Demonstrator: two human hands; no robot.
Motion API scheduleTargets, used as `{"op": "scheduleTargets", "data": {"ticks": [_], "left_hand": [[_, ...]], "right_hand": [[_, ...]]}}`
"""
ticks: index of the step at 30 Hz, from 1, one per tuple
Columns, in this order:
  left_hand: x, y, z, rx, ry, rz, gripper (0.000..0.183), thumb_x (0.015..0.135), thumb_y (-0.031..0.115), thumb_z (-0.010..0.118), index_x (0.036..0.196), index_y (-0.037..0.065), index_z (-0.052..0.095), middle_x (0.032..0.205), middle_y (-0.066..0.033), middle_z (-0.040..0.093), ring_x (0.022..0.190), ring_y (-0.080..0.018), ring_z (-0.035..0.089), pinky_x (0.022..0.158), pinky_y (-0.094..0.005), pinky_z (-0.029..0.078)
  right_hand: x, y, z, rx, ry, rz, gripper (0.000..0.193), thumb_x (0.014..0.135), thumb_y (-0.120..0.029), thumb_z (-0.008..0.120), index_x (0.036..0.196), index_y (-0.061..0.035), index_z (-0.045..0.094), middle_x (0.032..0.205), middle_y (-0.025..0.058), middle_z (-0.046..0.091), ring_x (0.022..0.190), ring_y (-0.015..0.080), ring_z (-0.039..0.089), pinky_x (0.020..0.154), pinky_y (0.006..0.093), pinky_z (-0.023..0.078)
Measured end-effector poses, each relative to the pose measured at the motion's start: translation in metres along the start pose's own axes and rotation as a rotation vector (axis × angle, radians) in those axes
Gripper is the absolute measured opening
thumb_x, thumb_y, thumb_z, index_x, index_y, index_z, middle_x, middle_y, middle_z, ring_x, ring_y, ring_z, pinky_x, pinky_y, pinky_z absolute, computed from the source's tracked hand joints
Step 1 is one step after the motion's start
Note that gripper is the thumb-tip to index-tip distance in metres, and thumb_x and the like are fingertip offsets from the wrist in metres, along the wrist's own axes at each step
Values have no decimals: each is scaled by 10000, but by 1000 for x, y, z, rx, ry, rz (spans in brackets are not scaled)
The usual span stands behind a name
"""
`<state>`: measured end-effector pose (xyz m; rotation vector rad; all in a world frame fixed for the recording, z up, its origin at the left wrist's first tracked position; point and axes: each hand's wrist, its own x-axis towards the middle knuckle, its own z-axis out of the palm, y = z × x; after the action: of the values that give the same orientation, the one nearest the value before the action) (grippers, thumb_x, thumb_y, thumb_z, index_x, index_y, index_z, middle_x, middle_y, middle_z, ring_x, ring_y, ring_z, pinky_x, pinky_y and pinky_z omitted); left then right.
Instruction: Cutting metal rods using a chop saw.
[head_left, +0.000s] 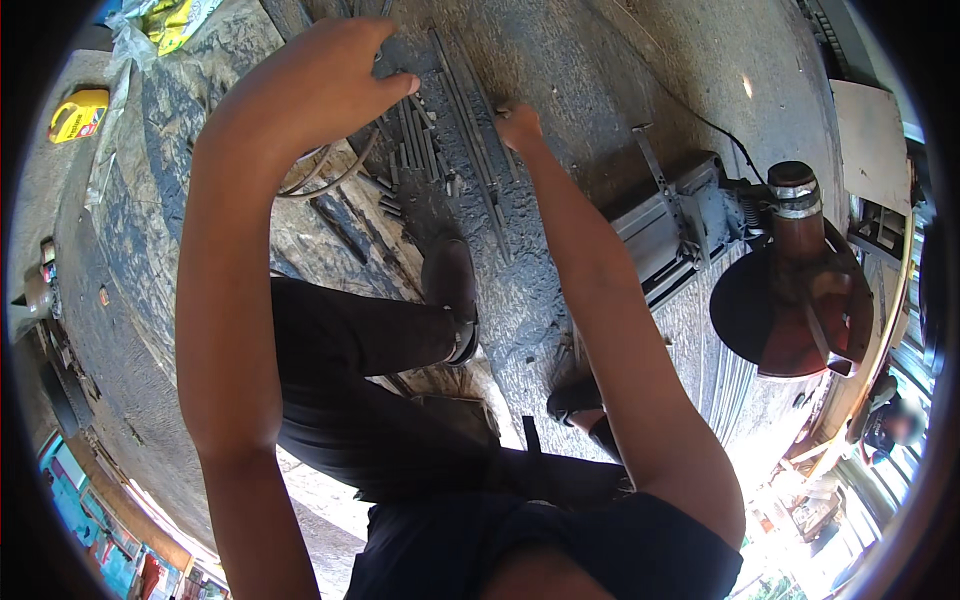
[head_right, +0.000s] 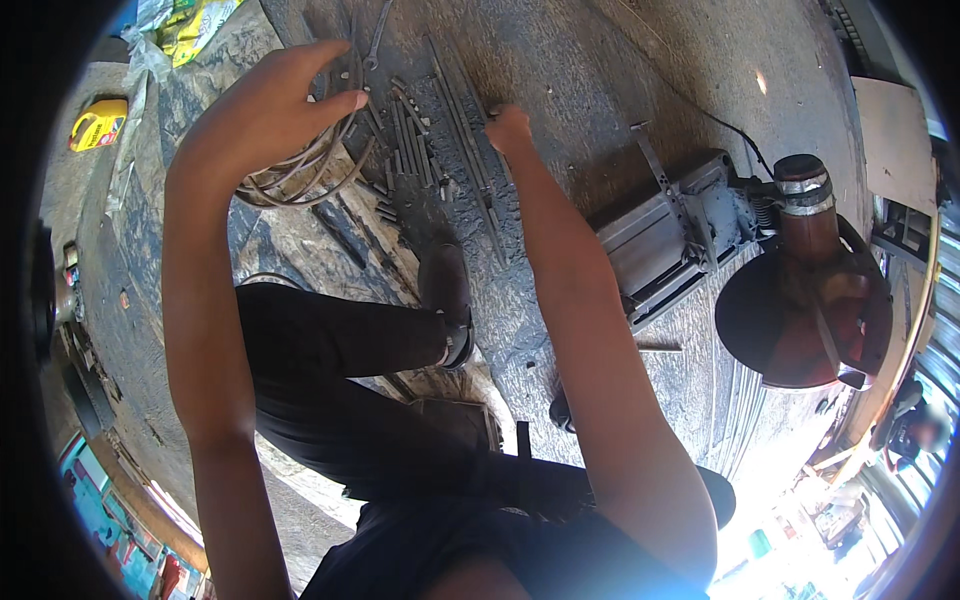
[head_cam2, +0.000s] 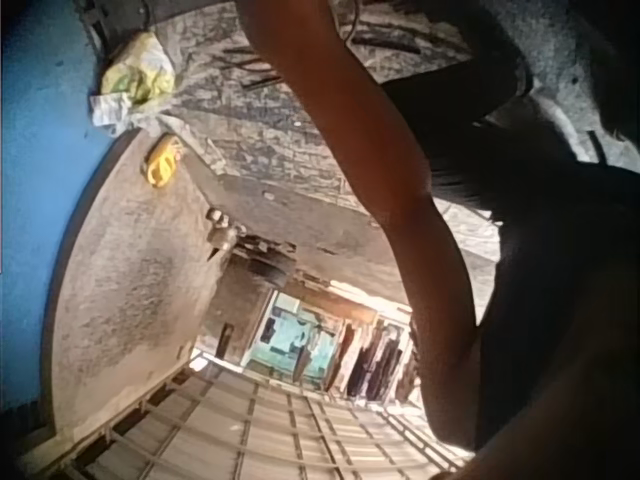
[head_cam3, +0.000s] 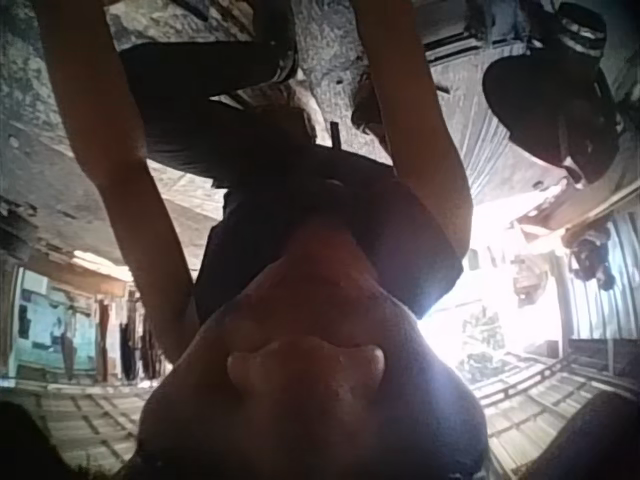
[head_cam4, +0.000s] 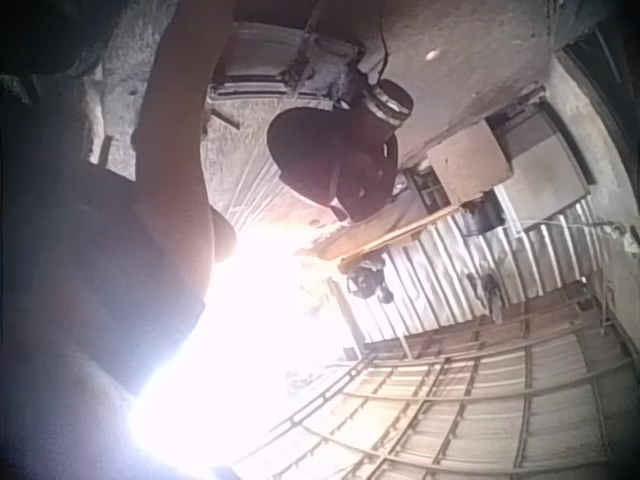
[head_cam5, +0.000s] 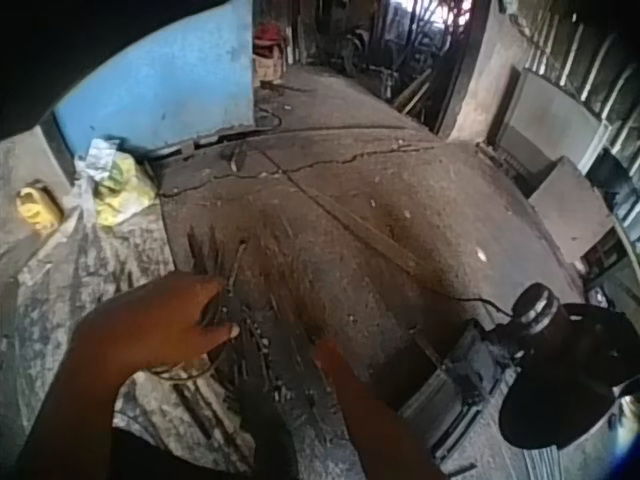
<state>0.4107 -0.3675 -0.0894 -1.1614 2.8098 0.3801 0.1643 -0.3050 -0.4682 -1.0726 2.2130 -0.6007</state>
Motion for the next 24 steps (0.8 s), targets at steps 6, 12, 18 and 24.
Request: {"op": "scheduleTargets", "data": {"ticks": [6,12,18,24], "left_hand": [[4,7,-2,9,-94,-20,630,960,421,691,1419,8,566,1348,-247,635,1272,-399,604,1079,-458,470],[1,6,5,27,1,54,620,959,418,692,1408,5,576,1348,-247,634,1269,-401,602,1076,-463,469],[-1,3,6,13,52,81,619,953,417,697,1395,-1,583,1328,-248,644,1240,-409,615,1055,-458,478],[1,7,3,-37,-6,23,615,947,404,706,1387,-8,583,1272,-259,662,1207,-422,628,1027,-463,488]], "right_hand": [[5,-7,12,-107,-20,36,385,811,-139,695,1187,-96,765,1171,233,729,1093,413,703,973,470,573],[8,-19,17,-36,-80,9,384,799,-118,695,1172,-101,781,1101,237,746,1050,391,723,924,457,595],[13,-19,25,-75,-86,30,418,797,-77,677,1204,-79,770,1059,245,752,942,353,752,844,442,621],[15,-21,30,-44,-90,137,426,797,-62,673,1215,-64,751,1122,246,734,1023,351,725,891,441,598]]}}
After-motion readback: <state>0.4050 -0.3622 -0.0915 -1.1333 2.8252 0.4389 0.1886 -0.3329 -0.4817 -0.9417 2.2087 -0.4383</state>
